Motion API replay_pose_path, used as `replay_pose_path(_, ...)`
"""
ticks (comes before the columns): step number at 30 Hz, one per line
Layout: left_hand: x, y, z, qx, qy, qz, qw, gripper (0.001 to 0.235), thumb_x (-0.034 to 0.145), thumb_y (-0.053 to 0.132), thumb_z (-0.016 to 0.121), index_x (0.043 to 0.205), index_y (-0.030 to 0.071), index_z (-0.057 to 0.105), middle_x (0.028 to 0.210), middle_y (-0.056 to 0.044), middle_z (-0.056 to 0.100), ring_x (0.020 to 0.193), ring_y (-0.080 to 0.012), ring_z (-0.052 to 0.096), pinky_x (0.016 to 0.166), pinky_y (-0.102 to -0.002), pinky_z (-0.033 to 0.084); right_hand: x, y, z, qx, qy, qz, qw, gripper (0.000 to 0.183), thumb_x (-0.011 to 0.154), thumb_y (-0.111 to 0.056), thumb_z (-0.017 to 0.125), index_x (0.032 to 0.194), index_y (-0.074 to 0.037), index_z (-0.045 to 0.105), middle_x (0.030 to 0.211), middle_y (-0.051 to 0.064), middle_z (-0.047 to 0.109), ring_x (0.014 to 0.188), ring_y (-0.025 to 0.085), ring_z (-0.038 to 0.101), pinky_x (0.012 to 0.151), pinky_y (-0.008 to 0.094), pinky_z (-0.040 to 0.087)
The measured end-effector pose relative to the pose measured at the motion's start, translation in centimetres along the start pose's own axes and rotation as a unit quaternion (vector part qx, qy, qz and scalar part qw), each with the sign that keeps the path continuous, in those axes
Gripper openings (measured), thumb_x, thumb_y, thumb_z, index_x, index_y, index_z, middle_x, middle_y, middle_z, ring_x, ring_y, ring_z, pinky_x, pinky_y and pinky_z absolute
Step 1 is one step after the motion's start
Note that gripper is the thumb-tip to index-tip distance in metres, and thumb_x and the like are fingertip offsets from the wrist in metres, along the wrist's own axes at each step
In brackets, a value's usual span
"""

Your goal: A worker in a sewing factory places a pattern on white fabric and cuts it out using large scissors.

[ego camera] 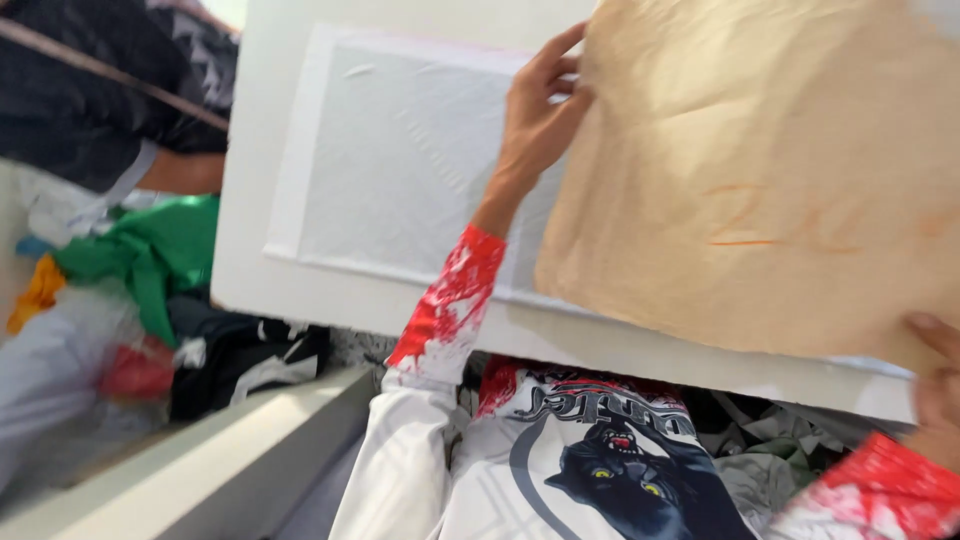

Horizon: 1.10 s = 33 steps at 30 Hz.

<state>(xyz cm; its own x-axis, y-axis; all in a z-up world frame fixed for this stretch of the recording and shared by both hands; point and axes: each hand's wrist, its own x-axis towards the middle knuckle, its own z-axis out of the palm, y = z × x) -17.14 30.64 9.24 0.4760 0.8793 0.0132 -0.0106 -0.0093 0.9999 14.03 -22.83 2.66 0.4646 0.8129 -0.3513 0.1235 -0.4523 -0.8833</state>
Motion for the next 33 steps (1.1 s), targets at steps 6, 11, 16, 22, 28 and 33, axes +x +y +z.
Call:
replay_pose_path(6, 0.0, -2.2, -0.8, 0.134, 0.006, -0.047, 0.990, 0.061, 0.086, 0.022, 0.067, 0.145, 0.013, 0.052, 0.115, -0.009, 0.077, 0.089, -0.0119, 0.074, 0.082, -0.028, 0.063, 4.8, -12.1, 9.1, 0.271, 0.208, 0.058, 0.938, 0.064, 0.084, -0.019, 0.071, 0.147, -0.020, 0.058, 0.135, -0.002, 0.067, 0.121, 0.015, 0.067, 0.098, 0.035, 0.059)
replay_pose_path(11, -4.4, -4.3, 0.9, 0.344, -0.016, -0.021, 0.939, 0.093, 0.080, 0.026, 0.082, 0.155, 0.010, 0.030, 0.121, -0.007, 0.074, 0.079, -0.0216, 0.076, 0.079, -0.039, 0.059, 6.0, -11.6, 8.8, 0.273, 0.170, 0.041, 0.946, 0.085, 0.084, -0.057, 0.074, 0.154, -0.015, 0.051, 0.141, -0.001, 0.064, 0.127, 0.015, 0.064, 0.097, 0.033, 0.058)
replay_pose_path(16, -5.7, -6.8, 1.3, 0.404, -0.009, 0.046, 0.914, 0.074, 0.074, 0.006, 0.073, 0.145, 0.005, 0.050, 0.104, -0.002, 0.075, 0.063, -0.0141, 0.071, 0.078, -0.035, 0.058, 7.5, -9.7, 8.9, 0.388, 0.281, 0.119, 0.870, 0.084, 0.077, -0.076, 0.075, 0.142, -0.025, 0.059, 0.112, -0.002, 0.073, 0.101, 0.012, 0.075, 0.081, 0.030, 0.061)
replay_pose_path(22, -7.4, -4.7, 0.3, 0.397, 0.024, 0.004, 0.917, 0.034, 0.076, 0.020, 0.073, 0.110, 0.019, 0.072, 0.075, 0.003, 0.077, 0.062, -0.0136, 0.070, 0.073, -0.032, 0.055, 8.1, -7.8, 9.0, 0.239, 0.386, 0.019, 0.891, 0.056, 0.086, -0.016, 0.081, 0.138, -0.011, 0.063, 0.103, 0.001, 0.071, 0.092, 0.006, 0.068, 0.082, 0.019, 0.058)
replay_pose_path(28, -10.4, 2.5, 0.2, 0.242, 0.054, -0.044, 0.968, 0.019, 0.091, 0.011, 0.073, 0.110, 0.008, 0.071, 0.092, -0.004, 0.069, 0.081, -0.0105, 0.066, 0.063, -0.022, 0.055, 5.2, -9.1, 8.3, 0.175, 0.359, 0.030, 0.916, 0.056, 0.088, -0.005, 0.075, 0.142, -0.002, 0.062, 0.105, 0.002, 0.068, 0.084, 0.005, 0.064, 0.077, 0.017, 0.053)
replay_pose_path(33, -12.9, 1.8, 0.2, 0.244, 0.114, -0.158, 0.950, 0.021, 0.089, 0.019, 0.075, 0.109, 0.014, 0.072, 0.094, 0.001, 0.067, 0.063, -0.0065, 0.060, 0.061, -0.022, 0.046, 4.6, -6.9, 7.7, 0.103, 0.343, 0.023, 0.933, 0.042, 0.093, -0.004, 0.077, 0.133, 0.001, 0.067, 0.102, 0.007, 0.070, 0.086, 0.010, 0.067, 0.079, 0.022, 0.059)
